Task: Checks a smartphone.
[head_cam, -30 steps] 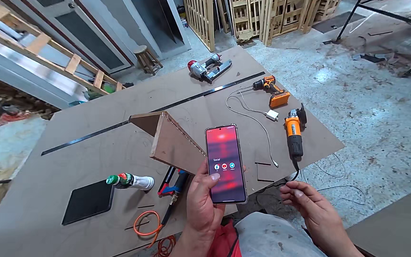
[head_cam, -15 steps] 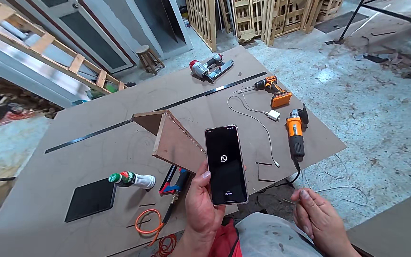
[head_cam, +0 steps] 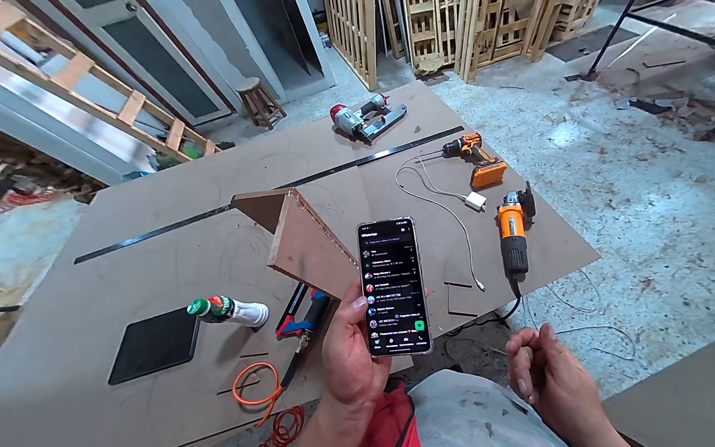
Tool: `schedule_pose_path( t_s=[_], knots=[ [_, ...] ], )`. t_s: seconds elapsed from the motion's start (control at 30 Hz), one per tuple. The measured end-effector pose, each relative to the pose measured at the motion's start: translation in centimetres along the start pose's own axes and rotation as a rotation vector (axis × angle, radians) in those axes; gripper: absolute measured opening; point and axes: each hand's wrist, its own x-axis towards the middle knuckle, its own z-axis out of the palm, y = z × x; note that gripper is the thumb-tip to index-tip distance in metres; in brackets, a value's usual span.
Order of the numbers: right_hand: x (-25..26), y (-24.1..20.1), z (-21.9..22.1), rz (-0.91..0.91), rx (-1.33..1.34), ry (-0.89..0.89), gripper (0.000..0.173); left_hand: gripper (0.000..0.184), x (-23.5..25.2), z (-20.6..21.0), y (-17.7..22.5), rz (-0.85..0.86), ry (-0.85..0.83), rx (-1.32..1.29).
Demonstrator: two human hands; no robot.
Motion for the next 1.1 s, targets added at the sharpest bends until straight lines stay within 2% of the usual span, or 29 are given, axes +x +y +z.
schedule_pose_path(
  t_s=[0.5, 0.8, 0.97, 1.1],
  knots=[
    [0.8, 0.1, -0.4, 0.001, 0.066, -0.137, 0.083, 0.044, 0.2, -0.1, 0.2, -0.002, -0.018, -0.005],
    [1.4, -0.2, -0.5, -0.014, 0.075, -0.114, 0.085, 0.045, 0.4, 0.2, 0.1, -0.005, 0.008, -0.045],
    [1.5, -0.4, -0.6, -0.130, 0.005, -0.072, 0.086, 0.046, 0.9, 0.3, -0.2, -0.007, -0.024, -0.079],
    [1.9, 0.3, -0.4, -0.216, 0.059, -0.098, 0.086, 0.045, 0.7, 0.2, 0.2, 0.007, -0.008, -0.071]
  ],
)
